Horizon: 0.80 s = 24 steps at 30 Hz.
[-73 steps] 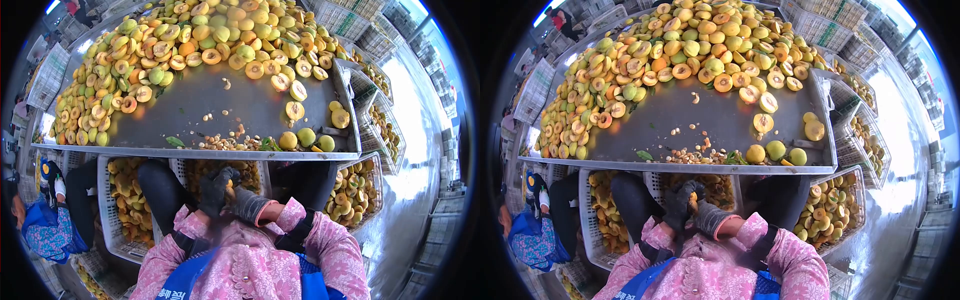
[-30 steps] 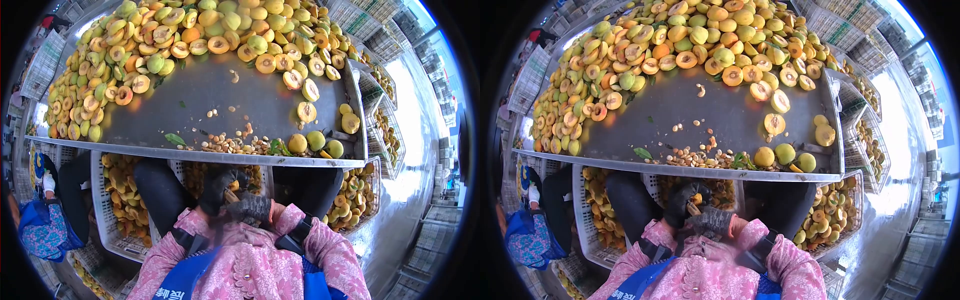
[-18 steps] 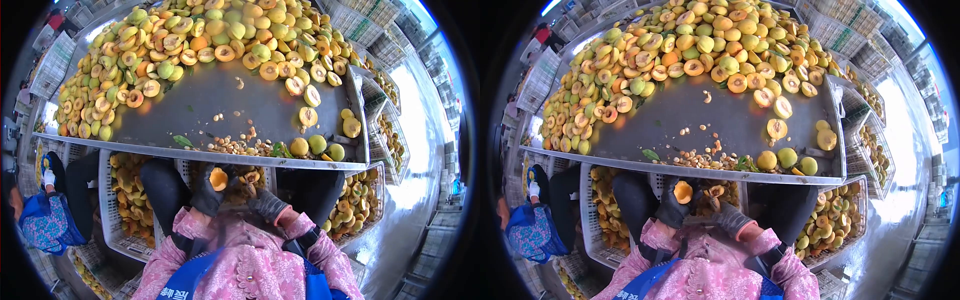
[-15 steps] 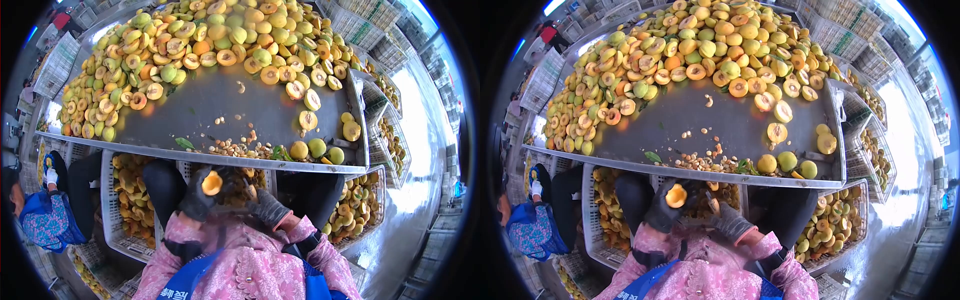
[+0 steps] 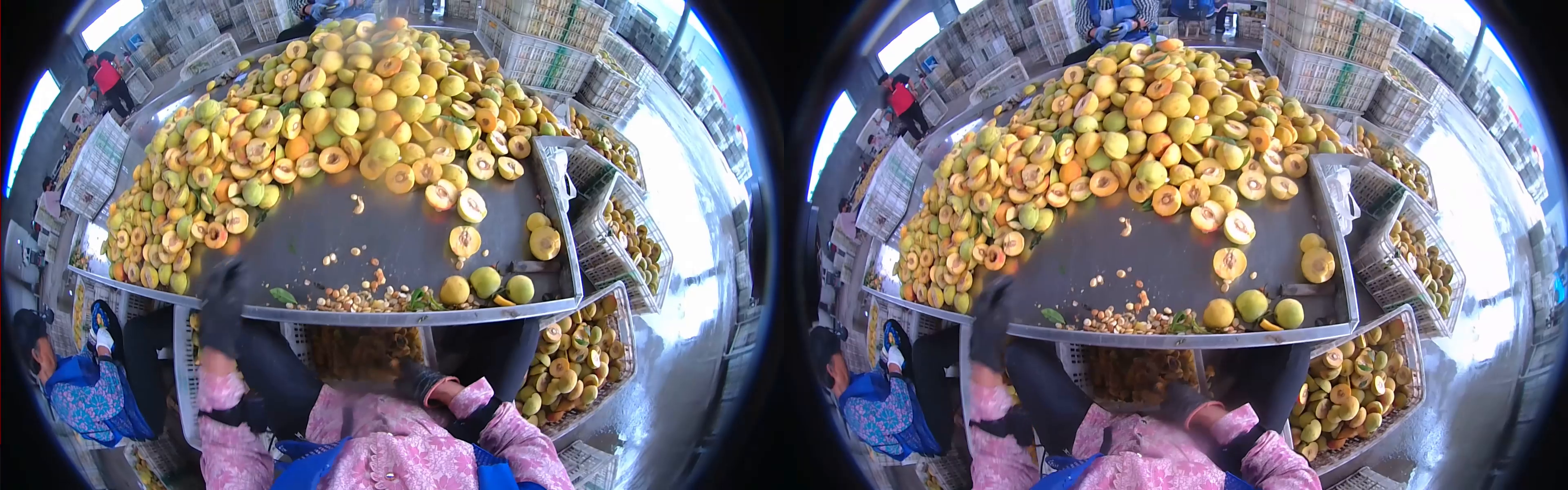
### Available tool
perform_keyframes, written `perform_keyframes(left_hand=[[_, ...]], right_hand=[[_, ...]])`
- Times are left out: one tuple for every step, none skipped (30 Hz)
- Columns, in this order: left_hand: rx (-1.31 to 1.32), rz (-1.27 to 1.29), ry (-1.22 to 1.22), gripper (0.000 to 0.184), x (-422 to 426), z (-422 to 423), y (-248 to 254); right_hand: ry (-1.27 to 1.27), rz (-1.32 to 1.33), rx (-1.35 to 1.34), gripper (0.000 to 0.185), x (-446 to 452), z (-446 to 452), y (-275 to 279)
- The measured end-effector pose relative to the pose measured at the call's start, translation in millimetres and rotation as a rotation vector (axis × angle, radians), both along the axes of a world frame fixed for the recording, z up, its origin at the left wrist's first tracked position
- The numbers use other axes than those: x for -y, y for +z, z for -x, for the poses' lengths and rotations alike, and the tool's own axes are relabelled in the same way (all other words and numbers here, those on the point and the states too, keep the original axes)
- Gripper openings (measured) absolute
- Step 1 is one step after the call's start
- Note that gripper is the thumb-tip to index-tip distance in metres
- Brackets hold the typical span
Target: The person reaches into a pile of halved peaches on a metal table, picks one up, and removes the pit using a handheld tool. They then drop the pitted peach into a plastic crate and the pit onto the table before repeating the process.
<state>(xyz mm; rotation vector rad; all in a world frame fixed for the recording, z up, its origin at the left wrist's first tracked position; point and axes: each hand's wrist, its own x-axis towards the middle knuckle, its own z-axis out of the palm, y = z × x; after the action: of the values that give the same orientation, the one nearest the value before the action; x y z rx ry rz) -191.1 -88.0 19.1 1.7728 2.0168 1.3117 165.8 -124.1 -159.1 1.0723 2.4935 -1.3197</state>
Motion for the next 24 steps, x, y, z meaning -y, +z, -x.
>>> perform_keyframes(left_hand=[[0.032,0.030,-0.047,0.027,-33,-21,1],[0.066,0.076,-0.099,0.028,-62,-45,1],[0.100,0.122,-0.152,0.029,-90,-68,1],[0.042,0.139,-0.181,0.029,-121,-89,-1],[-0.015,0.155,-0.208,0.030,-151,-107,-5],[-0.016,0.160,-0.238,0.031,-182,-122,-15],[-0.015,0.165,-0.268,0.032,-209,-136,-26],[-0.150,0.105,-0.245,0.034,-228,-150,-33],[-0.285,0.048,-0.221,0.035,-243,-163,-40],[-0.419,-0.007,-0.194,0.037,-255,-173,-46],[-0.422,0.053,-0.156,0.037,-263,-181,-53],[-0.426,0.115,-0.117,0.037,-270,-187,-60],[-0.429,0.179,-0.080,0.037,-272,-194,-64],[-0.395,0.148,-0.098,0.035,-273,-200,-67],[-0.362,0.117,-0.116,0.034,-271,-205,-71],[-0.328,0.090,-0.129,0.033,-267,-207,-75],[-0.175,0.003,-0.266,0.031,-266,-206,-85],[-0.088,0.033,-0.275,0.031,-262,-204,-94],[0.001,0.058,-0.285,0.031,-256,-207,-90],[0.092,0.082,-0.297,0.032,-250,-210,-86],[0.343,0.141,-0.286,0.029,-243,-212,-81],[0.666,0.248,-0.386,0.028,-231,-206,-67],[0.990,0.351,-0.482,0.027,-218,-192,-53],[1.313,0.448,-0.572,0.027,-207,-180,-46]], right_hand=[[-0.081,0.051,-0.007,0.041,0,-2,4],[-0.161,0.101,-0.015,0.040,0,-5,5],[-0.242,0.174,-0.031,0.035,0,-8,-8],[-0.121,0.117,-0.014,0.033,0,-9,-24],[0.000,0.061,0.006,0.031,-2,-8,-41],[0.147,-0.064,0.010,0.028,-2,-7,-46],[0.283,-0.200,0.003,0.026,-1,-5,-51],[0.246,-0.221,-0.035,0.025,-3,-6,-50],[0.209,-0.238,-0.075,0.025,-4,-6,-47],[0.173,-0.252,-0.116,0.024,-4,-6,-40],[0.002,-0.040,-0.073,0.025,-12,-5,-5],[0.046,-0.070,-0.084,0.026,-15,-4,-10],[0.090,-0.099,-0.096,0.027,-15,-3,-14],[0.134,-0.127,-0.109,0.028,-15,-2,-18],[0.093,-0.099,-0.123,0.029,-14,-1,-21],[0.056,-0.070,-0.138,0.030,-17,2,-11],[0.024,-0.041,-0.154,0.032,-18,4,-2],[0.034,-0.018,-0.138,0.031,-21,5,5],[0.044,0.001,-0.121,0.031,-24,6,12],[0.050,0.019,-0.101,0.030,-25,6,16],[-0.035,-0.054,-0.092,0.030,-19,5,11],[-0.120,-0.126,-0.082,0.031,-9,6,2],[-0.202,-0.200,-0.074,0.031,-7,8,9],[-0.207,-0.374,-0.148,0.032,-10,6,16]])
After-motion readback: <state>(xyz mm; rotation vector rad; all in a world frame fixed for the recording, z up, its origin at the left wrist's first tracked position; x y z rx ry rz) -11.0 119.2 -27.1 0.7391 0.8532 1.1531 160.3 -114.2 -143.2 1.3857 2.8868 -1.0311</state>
